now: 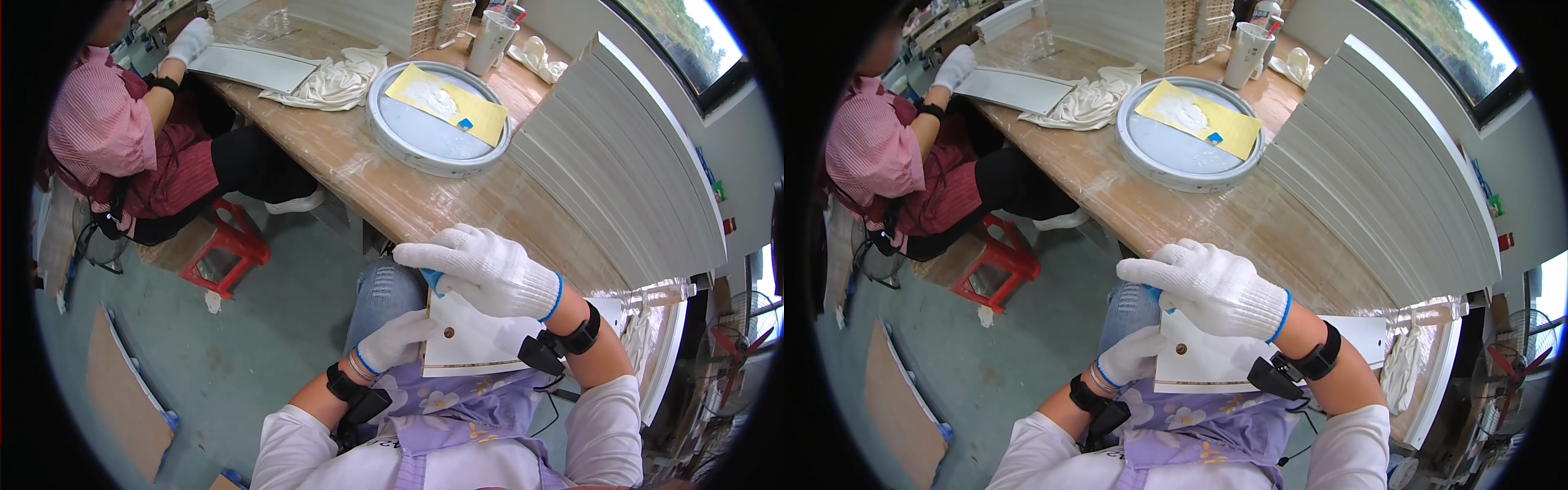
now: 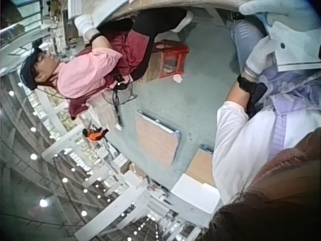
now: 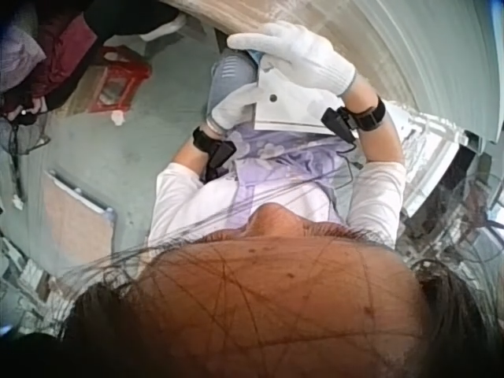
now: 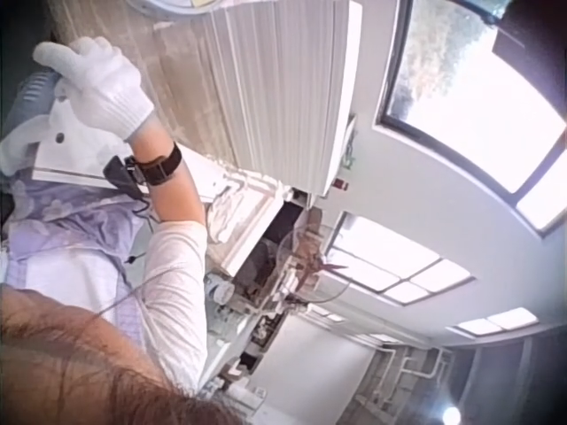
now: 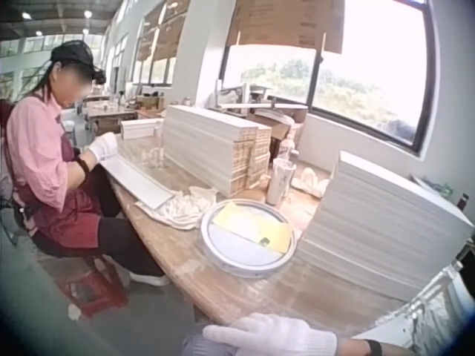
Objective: Applying finish or adhesive to white furniture panels using a sponge applicator and cleaning them with a cloth.
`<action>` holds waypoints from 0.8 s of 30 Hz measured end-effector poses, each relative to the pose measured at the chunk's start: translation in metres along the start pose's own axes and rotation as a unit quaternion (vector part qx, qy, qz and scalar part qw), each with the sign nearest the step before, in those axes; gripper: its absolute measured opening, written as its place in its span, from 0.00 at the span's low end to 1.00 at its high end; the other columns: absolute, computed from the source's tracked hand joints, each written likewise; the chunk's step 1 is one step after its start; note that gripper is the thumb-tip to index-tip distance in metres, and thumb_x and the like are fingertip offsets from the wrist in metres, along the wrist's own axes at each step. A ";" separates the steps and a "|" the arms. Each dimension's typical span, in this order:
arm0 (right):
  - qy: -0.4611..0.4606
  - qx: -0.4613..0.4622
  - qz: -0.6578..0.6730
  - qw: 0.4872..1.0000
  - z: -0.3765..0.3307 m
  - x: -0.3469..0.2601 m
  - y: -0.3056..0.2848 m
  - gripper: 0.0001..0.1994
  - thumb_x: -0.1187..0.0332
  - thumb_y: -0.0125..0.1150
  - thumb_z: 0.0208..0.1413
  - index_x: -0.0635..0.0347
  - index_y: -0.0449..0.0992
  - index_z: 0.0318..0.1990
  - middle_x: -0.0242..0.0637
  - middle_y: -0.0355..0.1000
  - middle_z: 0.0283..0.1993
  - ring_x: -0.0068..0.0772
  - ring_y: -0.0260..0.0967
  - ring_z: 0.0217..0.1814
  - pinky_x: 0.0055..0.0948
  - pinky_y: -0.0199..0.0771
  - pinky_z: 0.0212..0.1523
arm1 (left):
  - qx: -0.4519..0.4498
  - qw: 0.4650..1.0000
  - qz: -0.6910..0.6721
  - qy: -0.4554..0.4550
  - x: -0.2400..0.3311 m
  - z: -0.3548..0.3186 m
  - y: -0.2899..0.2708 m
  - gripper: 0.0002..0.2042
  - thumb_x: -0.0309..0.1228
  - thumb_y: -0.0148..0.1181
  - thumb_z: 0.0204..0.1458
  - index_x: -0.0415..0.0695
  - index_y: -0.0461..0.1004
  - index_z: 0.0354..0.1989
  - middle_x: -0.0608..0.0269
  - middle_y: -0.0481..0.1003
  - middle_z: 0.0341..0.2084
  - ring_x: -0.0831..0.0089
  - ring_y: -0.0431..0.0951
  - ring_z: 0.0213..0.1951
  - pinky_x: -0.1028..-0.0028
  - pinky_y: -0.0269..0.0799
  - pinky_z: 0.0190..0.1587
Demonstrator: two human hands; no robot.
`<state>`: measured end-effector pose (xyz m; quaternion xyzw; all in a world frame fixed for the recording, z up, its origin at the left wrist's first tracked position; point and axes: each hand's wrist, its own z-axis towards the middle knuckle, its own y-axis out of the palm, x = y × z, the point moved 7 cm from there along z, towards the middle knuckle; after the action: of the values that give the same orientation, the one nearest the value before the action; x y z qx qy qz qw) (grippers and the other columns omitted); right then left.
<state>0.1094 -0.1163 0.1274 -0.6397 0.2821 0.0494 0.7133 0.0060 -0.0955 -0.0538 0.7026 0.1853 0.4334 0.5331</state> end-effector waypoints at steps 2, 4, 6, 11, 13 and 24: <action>-0.009 0.011 -0.007 1.000 0.001 0.000 0.000 0.33 0.78 0.61 0.45 0.43 0.70 0.63 0.41 0.68 0.36 0.50 0.69 0.40 0.43 0.71 0.41 | -0.007 1.000 -0.013 0.009 -0.001 -0.001 -0.001 0.28 0.37 0.52 0.64 0.35 0.56 0.68 0.55 0.68 0.61 0.68 0.71 0.60 0.68 0.66 0.62; 0.004 0.000 -0.004 1.000 0.001 0.003 0.000 0.29 0.70 0.60 0.47 0.41 0.71 0.61 0.38 0.71 0.41 0.48 0.71 0.45 0.42 0.76 0.42 | -0.003 1.000 -0.013 0.008 -0.001 -0.002 -0.001 0.28 0.37 0.52 0.63 0.35 0.57 0.68 0.55 0.68 0.61 0.68 0.71 0.60 0.68 0.66 0.62; 0.006 -0.009 -0.016 1.000 0.001 0.002 0.001 0.29 0.70 0.61 0.48 0.41 0.71 0.61 0.38 0.71 0.41 0.48 0.71 0.45 0.42 0.76 0.42 | 0.000 1.000 -0.012 0.005 -0.002 -0.002 -0.001 0.28 0.37 0.52 0.63 0.35 0.57 0.68 0.56 0.68 0.61 0.68 0.71 0.60 0.68 0.66 0.62; -0.011 0.038 -0.015 0.999 0.002 -0.001 0.000 0.33 0.78 0.62 0.45 0.42 0.70 0.63 0.41 0.70 0.38 0.48 0.69 0.40 0.42 0.72 0.38 | 0.005 1.000 -0.010 0.016 -0.003 -0.005 0.001 0.27 0.37 0.53 0.63 0.35 0.58 0.67 0.56 0.69 0.60 0.69 0.71 0.59 0.68 0.66 0.62; -0.023 0.023 -0.002 0.999 -0.001 -0.004 0.004 0.33 0.77 0.62 0.45 0.42 0.71 0.62 0.40 0.70 0.37 0.47 0.70 0.40 0.42 0.72 0.38 | 0.006 1.000 -0.006 0.014 -0.006 -0.003 -0.003 0.27 0.38 0.53 0.63 0.35 0.60 0.66 0.56 0.69 0.59 0.69 0.72 0.59 0.68 0.66 0.62; 0.197 0.238 0.069 0.949 -0.067 0.034 0.004 0.29 0.73 0.54 0.56 0.45 0.64 0.67 0.40 0.71 0.49 0.41 0.72 0.48 0.37 0.75 0.47 | 0.176 0.978 0.058 0.098 -0.004 -0.020 -0.019 0.27 0.41 0.49 0.64 0.33 0.59 0.65 0.51 0.69 0.58 0.60 0.73 0.57 0.61 0.69 0.60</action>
<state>0.1135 -0.1884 0.1066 -0.4278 0.4640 -0.0973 0.7696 -0.0085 -0.0800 -0.0721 0.7491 0.2688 0.4907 0.3548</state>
